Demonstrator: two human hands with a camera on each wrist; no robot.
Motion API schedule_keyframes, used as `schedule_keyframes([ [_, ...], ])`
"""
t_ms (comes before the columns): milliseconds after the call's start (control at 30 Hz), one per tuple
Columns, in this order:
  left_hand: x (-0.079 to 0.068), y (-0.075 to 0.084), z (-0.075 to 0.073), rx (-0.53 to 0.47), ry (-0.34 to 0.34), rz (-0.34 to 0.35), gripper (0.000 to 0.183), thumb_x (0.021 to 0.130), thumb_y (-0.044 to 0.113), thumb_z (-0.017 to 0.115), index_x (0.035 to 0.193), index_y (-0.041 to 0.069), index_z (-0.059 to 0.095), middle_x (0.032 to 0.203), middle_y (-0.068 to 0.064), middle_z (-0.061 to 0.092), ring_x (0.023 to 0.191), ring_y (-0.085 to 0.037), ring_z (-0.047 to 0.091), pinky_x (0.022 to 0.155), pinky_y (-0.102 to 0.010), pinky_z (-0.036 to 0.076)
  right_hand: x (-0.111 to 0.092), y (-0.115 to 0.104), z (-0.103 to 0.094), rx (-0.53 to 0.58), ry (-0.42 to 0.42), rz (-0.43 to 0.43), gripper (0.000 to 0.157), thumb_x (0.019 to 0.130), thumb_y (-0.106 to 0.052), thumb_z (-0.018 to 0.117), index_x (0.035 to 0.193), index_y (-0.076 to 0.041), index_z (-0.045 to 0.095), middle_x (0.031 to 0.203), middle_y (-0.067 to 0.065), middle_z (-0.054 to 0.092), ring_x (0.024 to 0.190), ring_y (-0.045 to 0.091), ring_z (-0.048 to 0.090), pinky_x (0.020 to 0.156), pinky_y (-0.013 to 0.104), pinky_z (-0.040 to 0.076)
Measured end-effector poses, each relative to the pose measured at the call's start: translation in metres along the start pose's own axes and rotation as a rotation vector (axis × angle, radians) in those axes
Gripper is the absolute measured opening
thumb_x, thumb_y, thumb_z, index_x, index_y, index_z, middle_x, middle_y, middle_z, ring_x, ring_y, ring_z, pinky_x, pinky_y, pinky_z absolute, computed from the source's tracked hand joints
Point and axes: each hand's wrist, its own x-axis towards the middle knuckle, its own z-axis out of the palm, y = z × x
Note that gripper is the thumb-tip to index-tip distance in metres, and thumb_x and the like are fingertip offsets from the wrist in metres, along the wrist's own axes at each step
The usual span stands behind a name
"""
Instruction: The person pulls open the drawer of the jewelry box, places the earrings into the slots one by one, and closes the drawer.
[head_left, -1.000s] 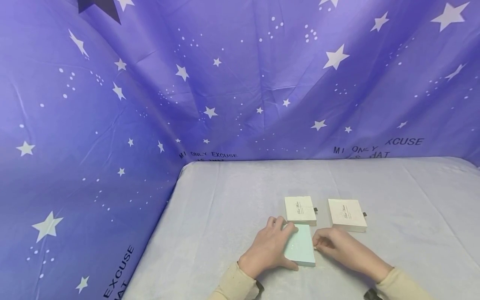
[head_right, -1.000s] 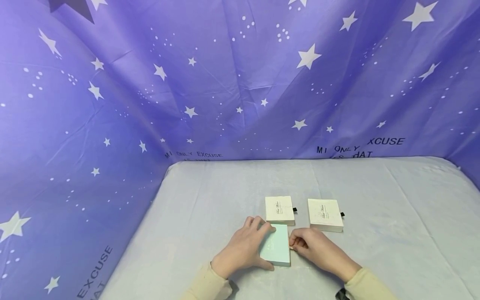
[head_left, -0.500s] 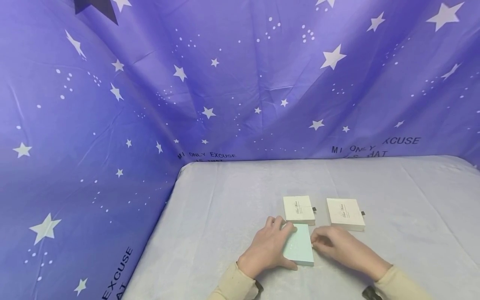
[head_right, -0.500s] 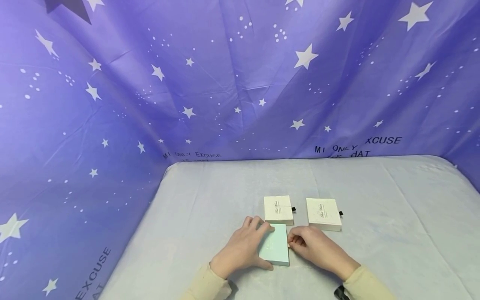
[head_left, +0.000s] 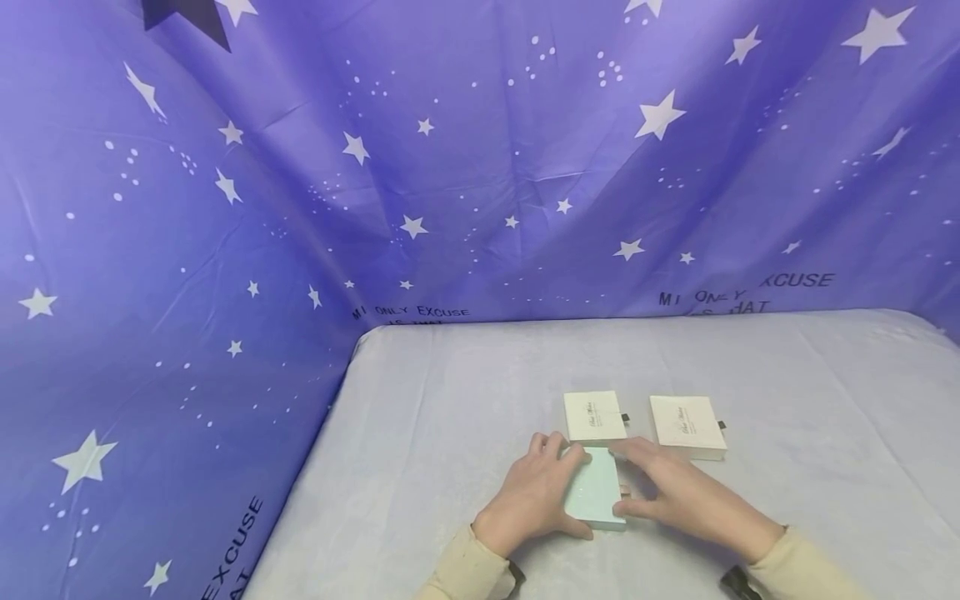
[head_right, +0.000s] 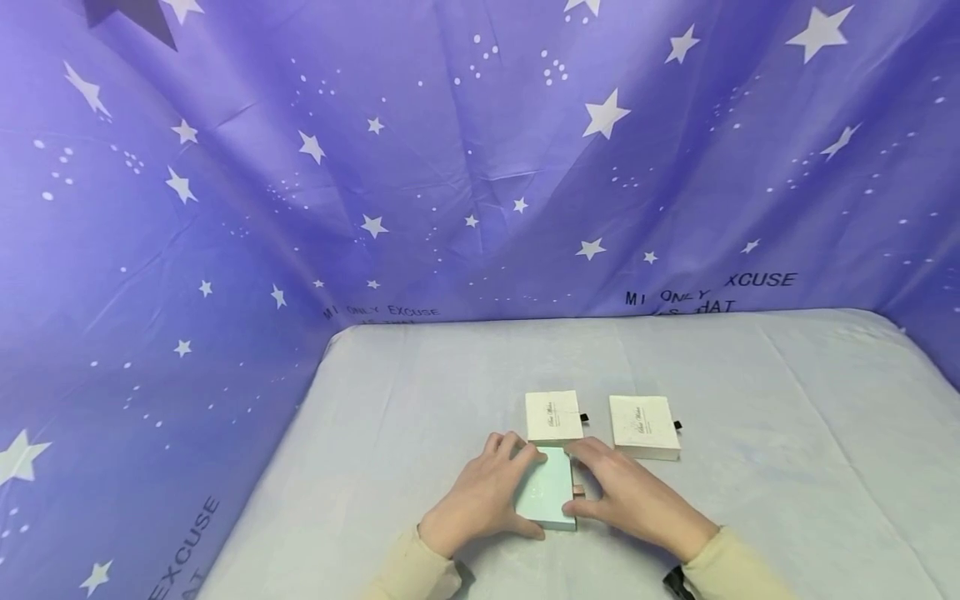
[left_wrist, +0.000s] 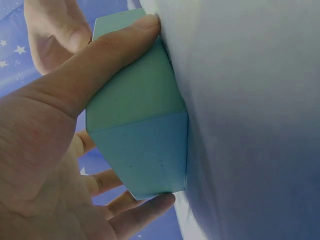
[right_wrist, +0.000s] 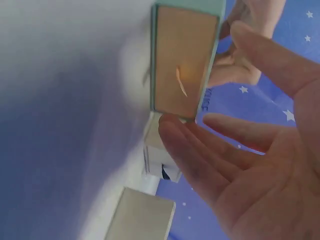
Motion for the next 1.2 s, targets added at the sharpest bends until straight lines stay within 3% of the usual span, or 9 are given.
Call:
schedule_keyframes([
  [367,0.0,-0.001,0.0,0.014,-0.009,-0.013,0.093,0.054,0.062,0.089,0.131,0.026,0.052,0.115,0.005,0.048,0.099,-0.008,0.04,0.067,-0.011,0.04,0.003,-0.005,0.009,0.069,-0.071,0.066,0.089,0.069,-0.045,0.084,0.131,0.011,0.053,0.133,0.023,0.054,0.119,0.044,0.056,0.095,0.055,0.05],
  [867,-0.001,-0.002,-0.004,0.025,-0.024,-0.021,0.092,0.056,0.064,0.087,0.132,0.025,0.052,0.123,0.002,0.05,0.102,-0.009,0.042,0.07,-0.012,0.043,0.002,-0.009,0.018,0.069,0.0,0.062,0.084,0.068,-0.033,0.088,0.129,0.014,0.055,0.131,0.027,0.054,0.116,0.045,0.058,0.096,0.054,0.05],
  [1200,-0.01,0.003,-0.013,0.049,0.057,-0.017,0.088,0.055,0.061,0.089,0.128,0.025,0.054,0.128,-0.002,0.049,0.111,-0.015,0.045,0.065,-0.015,0.047,-0.003,-0.022,0.013,0.019,0.04,0.018,0.078,0.069,-0.024,0.088,0.13,0.011,0.055,0.135,0.024,0.052,0.114,0.038,0.061,0.094,0.05,0.052],
])
